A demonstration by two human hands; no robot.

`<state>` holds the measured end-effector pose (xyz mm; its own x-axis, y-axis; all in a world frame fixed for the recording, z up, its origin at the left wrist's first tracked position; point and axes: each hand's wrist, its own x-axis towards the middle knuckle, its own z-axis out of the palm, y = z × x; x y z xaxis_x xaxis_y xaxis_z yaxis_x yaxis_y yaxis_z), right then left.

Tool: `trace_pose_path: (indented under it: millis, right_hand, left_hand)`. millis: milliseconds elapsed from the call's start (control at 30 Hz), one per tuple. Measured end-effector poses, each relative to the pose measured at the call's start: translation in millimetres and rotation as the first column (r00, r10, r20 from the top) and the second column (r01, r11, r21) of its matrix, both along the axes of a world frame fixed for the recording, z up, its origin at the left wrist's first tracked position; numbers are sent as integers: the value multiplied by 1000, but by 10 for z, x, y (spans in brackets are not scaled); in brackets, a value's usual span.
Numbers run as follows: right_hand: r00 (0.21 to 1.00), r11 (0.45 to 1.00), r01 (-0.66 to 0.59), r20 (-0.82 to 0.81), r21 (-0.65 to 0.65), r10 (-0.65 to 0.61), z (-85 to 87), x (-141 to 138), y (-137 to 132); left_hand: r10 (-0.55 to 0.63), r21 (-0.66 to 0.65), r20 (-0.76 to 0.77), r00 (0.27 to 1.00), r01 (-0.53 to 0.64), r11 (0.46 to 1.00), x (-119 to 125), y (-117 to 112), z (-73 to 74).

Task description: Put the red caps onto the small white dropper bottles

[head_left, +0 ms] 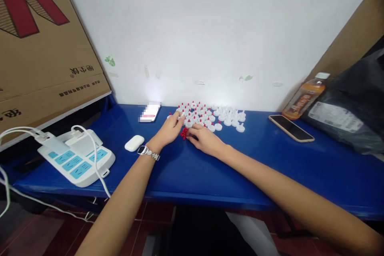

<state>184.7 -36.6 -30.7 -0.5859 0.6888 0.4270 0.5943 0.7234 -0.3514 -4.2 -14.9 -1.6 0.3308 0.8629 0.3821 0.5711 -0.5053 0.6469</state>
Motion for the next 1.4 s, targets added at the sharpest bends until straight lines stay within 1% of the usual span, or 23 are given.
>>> trace_pose_path:
  millis: [67, 100, 167, 200, 233, 300, 333, 367, 400, 433, 600, 700, 800, 867, 1000, 1067, 1167, 1300, 1400]
  right_hand:
    - [999, 1000, -4, -40, -10, 4, 1, 15, -12]
    - [996, 1000, -1, -85, -27, -1, 11, 30, -21]
    - [969, 995, 28, -243, -101, -52, 49, 75, -39]
    - [932, 986, 44, -350, -160, -98, 73, 103, -45]
    - [874, 973, 50, -461, -225, -152, 98, 132, -49]
    - [720, 942, 30, -647, -334, -252, 140, 187, -50]
    - [645, 931, 9, -709, -365, -285, 154, 208, -48]
    - [587, 923, -13, -750, -384, -303, 164, 224, -46]
    - [551, 919, -35, -775, -394, -311, 169, 234, -44]
    - [531, 915, -56, -788, -399, -311, 171, 238, -42]
    - [498, 897, -130, -810, -423, -310, 162, 213, -39]
    - [449, 899, -129, -833, -419, -324, 139, 187, -45]
    - [406, 917, -82, -854, -389, -326, 115, 150, -71]
    - [409, 934, -37, -858, -355, -310, 116, 129, -103]
    - [520, 950, 20, -808, -312, -277, 164, 125, -168]
    - [548, 951, 16, -793, -309, -266, 184, 141, -190]
    - [556, 952, -12, -794, -306, -248, 181, 164, -218]
    - [545, 953, -41, -806, -299, -230, 171, 192, -230]
    - [551, 956, -38, -804, -290, -223, 233, 307, -179]
  left_hand:
    - [-19, 2, 1, 1000, 19, 1000, 16, -10, -2]
    - [-31, 5, -1, 1000, 31, 1000, 25, -17, -2]
    - [-53, 23, -13, 999, 53, 998, 51, -36, -2]
    - [-63, 33, -24, 998, 64, 997, 71, -50, -2]
    - [-74, 40, -37, 997, 76, 996, 95, -67, -2]
    - [-103, 41, -69, 992, 105, 994, 159, -109, -7]
    - [-120, 38, -86, 989, 123, 992, 195, -132, -12]
    - [-139, 35, -99, 985, 143, 989, 230, -156, -19]
    - [-158, 36, -109, 981, 163, 986, 262, -178, -28]
    - [-178, 40, -118, 977, 184, 982, 289, -198, -38]
    - [-227, 48, -159, 961, 237, 970, 351, -275, -61]
    - [-233, 58, -167, 958, 245, 968, 379, -307, -54]
    - [-214, 72, -166, 963, 228, 971, 411, -320, -64]
    - [-207, 87, -156, 966, 222, 971, 418, -317, -84]
    - [-178, 141, -130, 975, 196, 970, 387, -297, -127]
    - [-167, 148, -135, 977, 187, 971, 365, -296, -131]
    - [-175, 158, -152, 973, 199, 967, 366, -318, -114]
    - [-192, 168, -168, 967, 220, 961, 448, -357, -77]
    - [-186, 148, -154, 970, 208, 967, 494, -349, -55]
